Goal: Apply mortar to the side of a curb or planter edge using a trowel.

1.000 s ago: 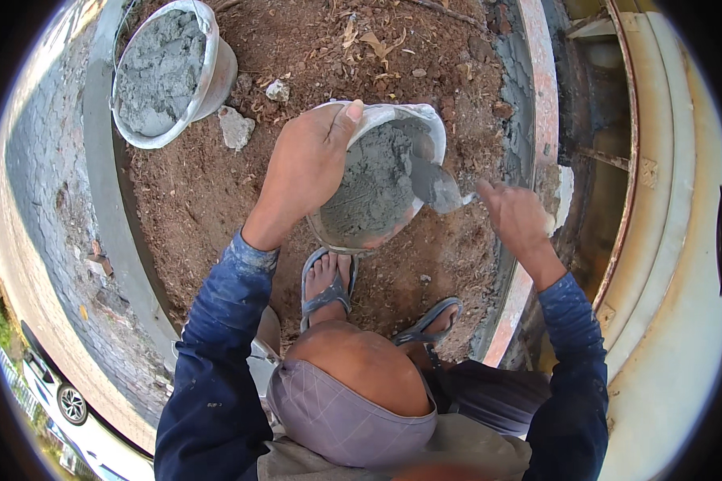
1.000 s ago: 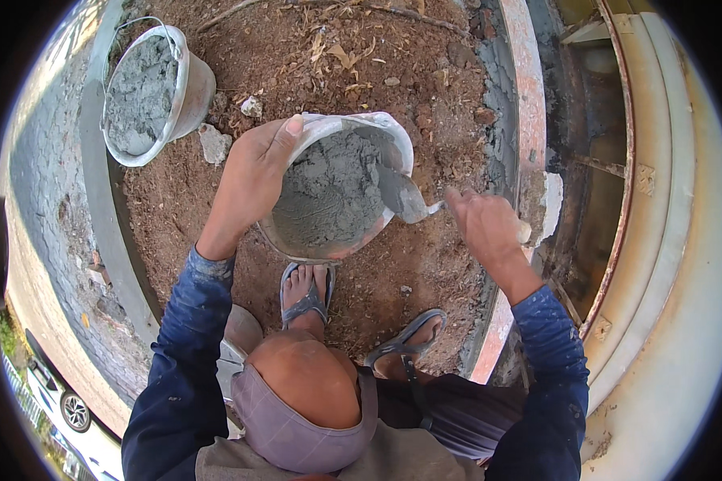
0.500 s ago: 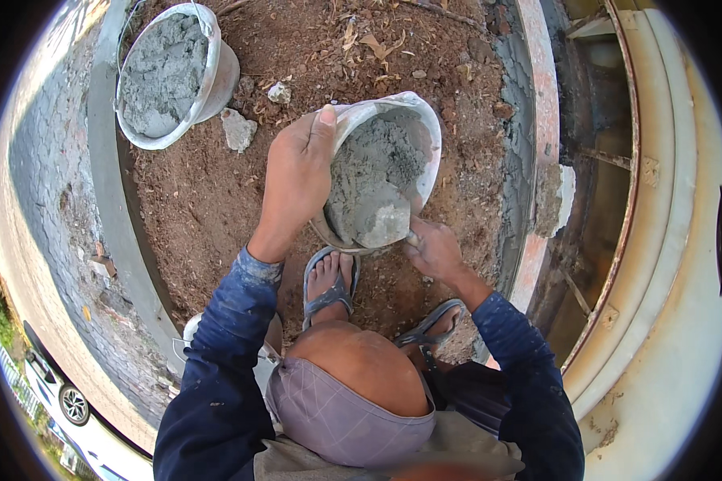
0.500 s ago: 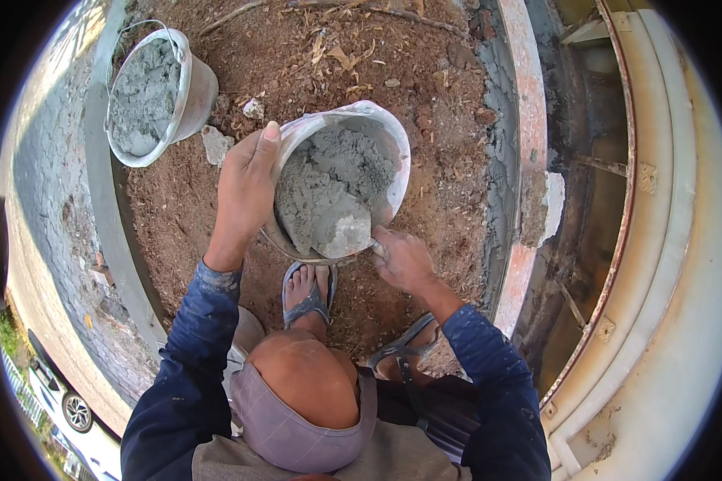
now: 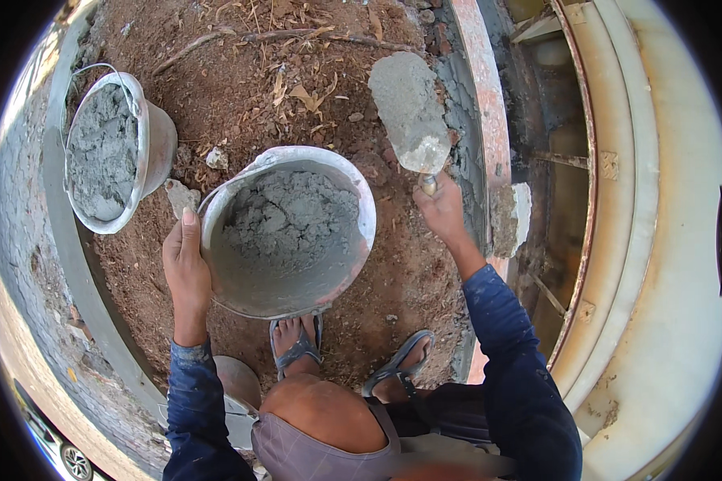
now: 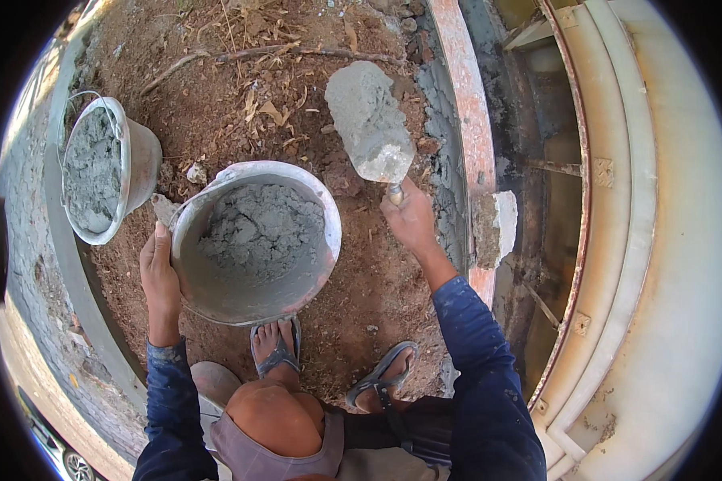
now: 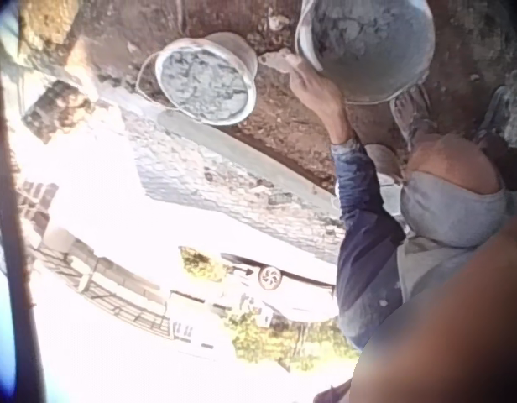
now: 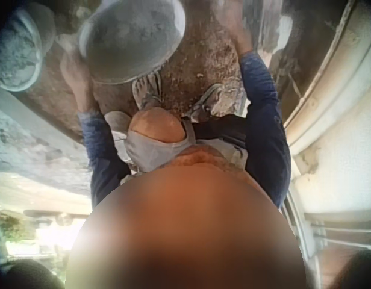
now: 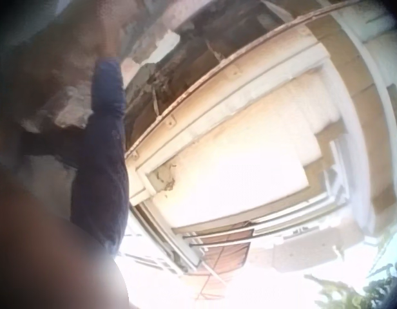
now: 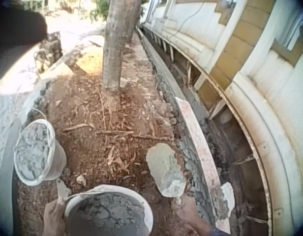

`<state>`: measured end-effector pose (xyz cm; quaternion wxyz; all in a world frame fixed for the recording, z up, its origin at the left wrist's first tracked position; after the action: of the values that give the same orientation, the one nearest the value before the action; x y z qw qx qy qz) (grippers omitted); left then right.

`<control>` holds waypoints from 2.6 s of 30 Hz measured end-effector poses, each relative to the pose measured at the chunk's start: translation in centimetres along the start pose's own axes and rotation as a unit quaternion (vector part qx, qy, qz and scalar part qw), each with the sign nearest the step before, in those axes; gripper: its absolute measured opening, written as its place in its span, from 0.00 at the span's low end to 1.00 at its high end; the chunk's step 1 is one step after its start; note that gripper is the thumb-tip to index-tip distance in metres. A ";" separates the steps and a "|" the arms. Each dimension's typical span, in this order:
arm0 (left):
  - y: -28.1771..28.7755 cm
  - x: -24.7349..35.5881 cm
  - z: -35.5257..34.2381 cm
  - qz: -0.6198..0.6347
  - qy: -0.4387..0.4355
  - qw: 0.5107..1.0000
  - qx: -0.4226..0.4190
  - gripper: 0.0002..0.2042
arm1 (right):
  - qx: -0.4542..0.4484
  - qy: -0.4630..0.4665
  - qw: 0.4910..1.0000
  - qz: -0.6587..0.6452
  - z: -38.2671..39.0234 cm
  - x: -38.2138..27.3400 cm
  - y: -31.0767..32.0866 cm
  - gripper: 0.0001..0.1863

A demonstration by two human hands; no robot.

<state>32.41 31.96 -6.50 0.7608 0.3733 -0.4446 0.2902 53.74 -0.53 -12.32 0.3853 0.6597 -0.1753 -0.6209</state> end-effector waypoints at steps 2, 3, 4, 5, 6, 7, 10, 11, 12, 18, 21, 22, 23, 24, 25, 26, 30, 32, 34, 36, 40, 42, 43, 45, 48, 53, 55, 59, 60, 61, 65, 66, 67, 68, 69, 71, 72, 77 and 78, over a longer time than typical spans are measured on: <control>-0.1 0.4 -0.2 0.001 -0.010 1.000 0.003 0.22 | 0.039 -0.014 0.998 -0.049 -4.1 2.0 0.0 0.08; 0.6 0.6 -0.3 -0.019 -0.010 1.000 -0.010 0.21 | 0.042 -0.009 0.998 -0.050 -6.0 2.0 0.3 0.08; 1.4 0.6 -0.5 -0.048 -0.007 0.999 -0.016 0.21 | 0.001 -0.112 0.987 -0.116 -7.9 1.3 -0.3 0.06; 0.8 0.6 -0.6 -0.046 -0.007 0.999 -0.017 0.21 | -0.032 -0.214 0.961 -0.169 -9.9 1.5 -0.3 0.04; 0.1 0.8 -0.5 -0.037 -0.012 0.999 -0.016 0.21 | -0.038 -0.253 0.947 -0.196 -12.6 2.6 -0.6 0.04; -1.0 0.7 -0.6 -0.021 -0.016 0.999 -0.021 0.21 | -0.036 -0.290 0.931 -0.217 -15.7 4.3 0.0 0.05; -0.4 2.0 -0.6 -0.050 -0.004 0.998 -0.025 0.22 | -0.013 -0.405 0.852 -0.331 -23.5 5.8 -1.1 0.05; -0.6 2.1 -0.5 -0.054 -0.015 0.998 -0.018 0.22 | -0.013 -0.404 0.852 -0.333 -24.1 5.9 -1.3 0.05; -0.4 1.8 -0.8 -0.053 -0.017 0.998 -0.018 0.22 | -0.013 -0.399 0.846 -0.354 -24.7 6.0 -1.5 0.05; -0.6 2.3 -1.0 -0.085 -0.016 0.995 -0.046 0.21 | -0.021 -0.418 0.810 -0.410 -23.6 5.6 -0.5 0.04; -1.0 2.8 -1.1 -0.077 -0.017 0.997 -0.026 0.22 | -0.007 -0.405 0.793 -0.454 -21.6 5.4 -0.6 0.04; -1.3 3.0 -1.1 -0.077 -0.018 0.997 -0.025 0.22 | -0.016 -0.416 0.764 -0.493 -20.7 5.3 -0.1 0.04; -1.4 3.1 -1.2 -0.078 -0.019 0.997 -0.023 0.22 | -0.026 -0.427 0.732 -0.531 -19.9 5.4 0.2 0.04; -1.3 2.9 -1.3 -0.077 -0.019 0.997 -0.023 0.22 | -0.037 -0.442 0.699 -0.562 -19.0 5.7 0.4 0.05; -1.2 2.8 -1.5 -0.080 -0.020 0.996 -0.028 0.22 | -0.038 -0.440 0.700 -0.562 -17.7 5.0 0.5 0.05; -1.0 2.7 -1.5 -0.085 -0.020 0.996 -0.031 0.22 | 0.001 -0.414 0.750 -0.515 -15.9 4.0 0.3 0.05; -1.0 2.9 -1.4 -0.088 -0.022 0.995 -0.028 0.22 | 0.042 -0.375 0.842 -0.385 -13.7 2.6 -0.7 0.07; -1.3 3.0 -1.4 -0.087 -0.032 0.995 -0.023 0.22 | 0.021 -0.396 0.856 -0.330 -15.3 3.3 -0.7 0.08; -1.5 3.1 -1.4 -0.084 -0.028 0.996 -0.030 0.22 | -0.004 -0.405 0.868 -0.288 -18.7 4.8 -0.8 0.08; -1.5 3.0 -1.4 -0.085 -0.024 0.996 -0.034 0.21 | -0.050 -0.406 0.881 -0.238 -22.0 5.0 -1.5 0.08; -1.7 3.1 -1.1 -0.082 -0.025 0.996 -0.033 0.21 | -0.013 -0.358 0.916 -0.181 -27.6 4.5 -1.6 0.07; -2.0 3.3 -1.1 -0.080 -0.031 0.996 -0.031 0.21 | -0.009 -0.359 0.909 -0.211 -28.5 5.1 -0.7 0.09; -2.1 3.3 -1.0 -0.082 -0.034 0.996 -0.027 0.21 | -0.013 -0.363 0.900 -0.239 -28.4 4.8 -0.6 0.10; -2.0 3.3 -0.9 -0.086 -0.036 0.995 -0.022 0.21 | -0.012 -0.357 0.890 -0.285 -27.0 4.7 -0.7 0.09; -1.8 3.3 -0.9 -0.084 -0.027 0.996 -0.031 0.21 | 0.002 -0.366 0.837 -0.407 -25.4 4.6 0.2 0.08; -1.0 2.7 -1.0 -0.105 -0.012 0.993 -0.056 0.21 | 0.038 -0.356 0.806 -0.472 -21.6 4.2 -0.1 0.08; -0.7 2.4 -1.1 -0.106 -0.014 0.992 -0.063 0.21 | 0.047 -0.356 0.804 -0.474 -20.2 4.4 -0.3 0.08; -0.9 2.8 -0.8 -0.095 -0.033 0.993 -0.067 0.21 | 0.061 -0.359 0.793 -0.489 -16.4 5.0 -0.4 0.10; -1.0 3.0 -0.6 -0.095 -0.038 0.992 -0.068 0.21 | 0.063 -0.367 0.787 -0.492 -15.2 5.3 -0.5 0.10; -1.2 2.9 -0.5 -0.086 -0.050 0.994 -0.054 0.21 | 0.066 -0.374 0.782 -0.494 -13.9 5.7 -0.3 0.10; -0.6 2.4 -0.2 -0.066 -0.067 0.995 -0.031 0.22 | 0.057 -0.390 0.768 -0.505 -7.8 5.8 1.2 0.10; -1.0 2.0 -0.3 -0.076 -0.075 0.993 -0.042 0.23 | 0.068 -0.388 0.768 -0.504 -6.2 6.6 2.4 0.10; -1.7 1.8 -0.2 -0.071 -0.079 0.993 -0.053 0.23 | 0.069 -0.395 0.770 -0.496 -4.5 7.4 3.5 0.09; -1.6 2.1 0.0 -0.064 -0.073 0.994 -0.044 0.23 | 0.060 -0.403 0.767 -0.496 -2.8 7.1 3.6 0.08; -1.5 2.2 0.2 -0.057 -0.068 0.995 -0.036 0.23 | 0.064 -0.403 0.762 -0.503 -1.1 6.8 3.6 0.08; -0.9 1.7 0.1 -0.059 -0.069 0.994 -0.060 0.23 | 0.082 -0.436 0.766 -0.466 2.3 4.5 3.7 0.08; -0.9 1.8 0.1 -0.050 -0.070 0.995 -0.058 0.23 | 0.105 -0.427 0.792 -0.424 3.9 2.8 3.4 0.10; -1.6 2.6 0.8 -0.036 -0.084 0.994 -0.065 0.24 | 0.042 -0.268 0.927 -0.259 9.2 -1.6 4.2 0.11; -1.8 2.6 0.8 -0.034 -0.088 0.993 -0.069 0.24 | 0.057 -0.107 0.980 -0.155 9.7 -2.3 4.5 0.13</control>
<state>34.61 30.58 -4.45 0.7520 0.3586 -0.5162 0.1986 45.23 -4.64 -6.81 0.2254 0.6293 -0.1461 -0.7293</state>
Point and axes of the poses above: each hand's wrist, its own z-axis away from the middle knuckle, its own y-axis out of the back of the hand, x = y × z, the point moved 1 cm from there along -z, towards the middle knuckle, and after that the axes turned 12 degrees about x, right-handed, at the moved point
